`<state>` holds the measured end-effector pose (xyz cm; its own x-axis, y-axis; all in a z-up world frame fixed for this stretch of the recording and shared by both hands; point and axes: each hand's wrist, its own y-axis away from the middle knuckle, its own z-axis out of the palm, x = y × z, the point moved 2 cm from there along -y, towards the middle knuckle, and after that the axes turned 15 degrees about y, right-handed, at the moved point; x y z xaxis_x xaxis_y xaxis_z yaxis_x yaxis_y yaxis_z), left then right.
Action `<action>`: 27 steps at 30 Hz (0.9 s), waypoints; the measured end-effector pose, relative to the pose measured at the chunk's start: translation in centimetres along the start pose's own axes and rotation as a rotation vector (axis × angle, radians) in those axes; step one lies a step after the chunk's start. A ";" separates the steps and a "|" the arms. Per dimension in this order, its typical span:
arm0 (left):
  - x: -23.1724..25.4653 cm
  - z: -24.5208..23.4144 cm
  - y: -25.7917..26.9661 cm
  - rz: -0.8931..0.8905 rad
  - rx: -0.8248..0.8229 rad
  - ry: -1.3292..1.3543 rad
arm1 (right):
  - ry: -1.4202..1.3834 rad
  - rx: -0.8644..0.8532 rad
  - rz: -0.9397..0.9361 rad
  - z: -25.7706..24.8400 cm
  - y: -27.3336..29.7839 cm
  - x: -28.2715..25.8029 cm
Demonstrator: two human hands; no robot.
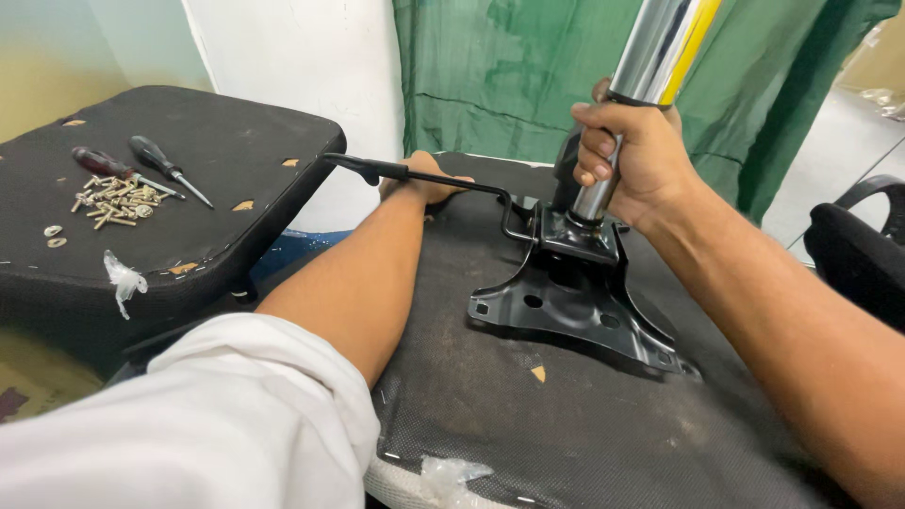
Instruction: The person removes a black plastic armrest from an office chair seat using a screwdriver, then flips the seat over and attaches the gas lift mechanism to the underside of the seat using screws and washers.
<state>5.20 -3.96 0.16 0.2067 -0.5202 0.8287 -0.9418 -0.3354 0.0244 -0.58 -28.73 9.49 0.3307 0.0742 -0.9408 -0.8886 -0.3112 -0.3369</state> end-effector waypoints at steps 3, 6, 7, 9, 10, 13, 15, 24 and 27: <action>1.4 0.7 1.0 0.050 -0.034 -0.040 | -0.019 0.061 0.025 -0.5 1.6 0.3; 2.6 1.2 1.5 0.085 -0.069 -0.048 | -0.039 0.084 0.011 -1.0 2.6 0.3; 2.7 1.5 1.6 0.093 -0.079 -0.045 | -0.038 0.077 0.009 -1.3 2.8 0.3; 2.4 2.3 1.9 0.034 -0.061 0.054 | -0.013 0.077 0.004 -1.7 3.2 0.6; 1.9 2.6 2.0 0.001 -0.044 0.108 | 0.012 0.075 0.000 -1.8 3.4 0.8; 0.5 3.7 1.8 0.024 -0.033 0.092 | 0.019 0.048 0.016 -1.8 3.4 1.3; -0.6 4.7 1.0 -0.005 -0.063 0.106 | 0.030 0.042 0.048 -1.5 3.0 1.5; -4.5 3.1 -2.7 0.090 -0.022 0.034 | 0.024 -0.016 0.064 1.4 1.3 2.7; -5.1 -0.3 -1.7 0.045 0.057 0.030 | 0.020 -0.069 0.045 3.6 0.5 2.7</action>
